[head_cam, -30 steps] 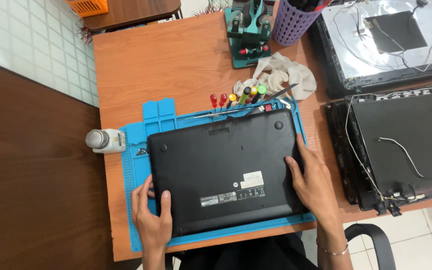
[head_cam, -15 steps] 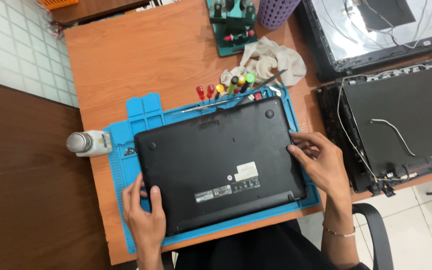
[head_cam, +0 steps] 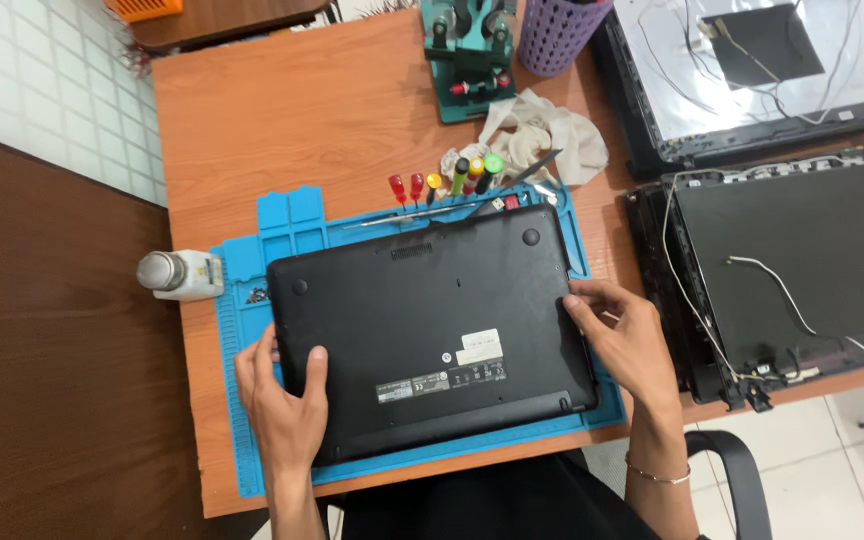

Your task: The person organizes antenna wires inside a laptop display assembly, then closes the laptop and handles the bottom casing.

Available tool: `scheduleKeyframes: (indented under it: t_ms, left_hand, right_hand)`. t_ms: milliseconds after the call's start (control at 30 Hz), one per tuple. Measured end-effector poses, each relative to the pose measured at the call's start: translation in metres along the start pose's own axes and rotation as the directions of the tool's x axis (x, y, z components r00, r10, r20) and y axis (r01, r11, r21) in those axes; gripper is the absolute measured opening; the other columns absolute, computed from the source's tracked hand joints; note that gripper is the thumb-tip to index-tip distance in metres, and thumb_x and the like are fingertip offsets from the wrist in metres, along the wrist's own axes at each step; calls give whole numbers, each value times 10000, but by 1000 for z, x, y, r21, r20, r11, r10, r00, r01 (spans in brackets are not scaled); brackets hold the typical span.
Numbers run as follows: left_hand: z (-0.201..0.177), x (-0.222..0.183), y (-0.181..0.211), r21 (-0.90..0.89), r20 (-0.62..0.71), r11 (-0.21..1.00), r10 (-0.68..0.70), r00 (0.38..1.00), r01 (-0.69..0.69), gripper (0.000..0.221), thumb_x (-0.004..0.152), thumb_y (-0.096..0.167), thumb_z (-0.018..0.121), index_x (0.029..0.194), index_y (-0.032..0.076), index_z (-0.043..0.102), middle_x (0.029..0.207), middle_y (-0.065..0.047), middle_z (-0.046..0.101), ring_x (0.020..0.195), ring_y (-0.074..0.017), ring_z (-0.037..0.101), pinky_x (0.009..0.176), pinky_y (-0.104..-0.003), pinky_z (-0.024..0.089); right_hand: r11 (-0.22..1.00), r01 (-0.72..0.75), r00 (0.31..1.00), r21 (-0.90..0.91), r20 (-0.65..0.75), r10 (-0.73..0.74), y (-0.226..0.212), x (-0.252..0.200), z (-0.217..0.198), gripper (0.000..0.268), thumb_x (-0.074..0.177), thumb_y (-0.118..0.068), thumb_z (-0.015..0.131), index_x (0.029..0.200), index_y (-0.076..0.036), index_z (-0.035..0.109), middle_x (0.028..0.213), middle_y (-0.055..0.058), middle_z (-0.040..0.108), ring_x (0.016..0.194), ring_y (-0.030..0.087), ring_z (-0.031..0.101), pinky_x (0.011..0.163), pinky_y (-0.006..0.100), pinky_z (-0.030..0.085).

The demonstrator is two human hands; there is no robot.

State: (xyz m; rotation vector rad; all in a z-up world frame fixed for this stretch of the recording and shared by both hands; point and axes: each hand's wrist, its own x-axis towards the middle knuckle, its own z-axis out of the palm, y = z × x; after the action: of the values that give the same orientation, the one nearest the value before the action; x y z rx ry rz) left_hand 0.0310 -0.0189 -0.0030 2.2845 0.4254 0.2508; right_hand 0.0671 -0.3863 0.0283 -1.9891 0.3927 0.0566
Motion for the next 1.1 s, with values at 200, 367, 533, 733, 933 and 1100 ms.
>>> scheduleKeyframes:
  t_ms: [200, 367, 533, 733, 933, 1100]
  left_hand:
    - [0, 2, -1, -30, -7, 999, 23, 1000, -23, 671, 877, 333, 740, 1413, -22, 549, 1251, -146, 493, 1163, -279, 512, 1012, -463, 448]
    - [1, 3, -5, -35, 6, 999, -1, 1000, 1, 697, 858, 336, 754, 1418, -20, 540, 1255, -150, 483, 1181, -281, 508, 1003, -484, 449]
    - [-1, 6, 0, -66, 0, 998, 8, 1000, -8, 683, 857, 335, 751, 1413, -9, 554, 1251, -147, 479, 1171, -276, 512, 1005, -478, 456]
    - [-8, 14, 12, -147, 4, 989, -31, 1000, 31, 589, 844, 295, 763, 1340, 25, 593, 1225, -130, 497, 1171, -262, 538, 1011, -456, 435]
    - [-13, 17, 13, -236, 22, 970, -48, 999, 52, 543, 836, 242, 779, 1307, 55, 584, 1218, -106, 538, 1170, -246, 560, 1023, -438, 435]
    - [-15, 20, 6, -264, 61, 964, -27, 998, 42, 512, 874, 219, 746, 1322, 52, 562, 1250, -105, 561, 1209, -247, 564, 1034, -427, 446]
  right_hand:
    - [999, -16, 1000, -40, -16, 15, -11, 6, 6, 291, 873, -201, 776, 1028, 42, 740, 734, 28, 677, 677, 76, 576, 603, 246, 467]
    - [994, 10, 999, -113, -40, -14, -18, 1, 8, 281, 825, -201, 814, 963, 29, 729, 717, 52, 647, 672, 87, 564, 589, 248, 465]
    - [989, 16, 998, -144, -61, -25, -17, 0, 9, 301, 792, -209, 834, 953, 20, 724, 725, 43, 656, 666, 88, 569, 581, 249, 473]
    - [978, -13, 997, -210, -83, -5, -23, -2, 8, 323, 797, -231, 841, 920, 43, 722, 711, 76, 663, 665, 114, 576, 597, 278, 480]
    - [957, -81, 993, -278, -107, 53, -35, -1, 8, 335, 836, -261, 817, 953, 46, 755, 748, 122, 744, 691, 149, 687, 635, 292, 539]
    - [947, -145, 987, -286, -106, 119, -42, 5, 6, 385, 877, -313, 798, 1007, 49, 778, 803, 153, 770, 752, 175, 738, 677, 290, 558]
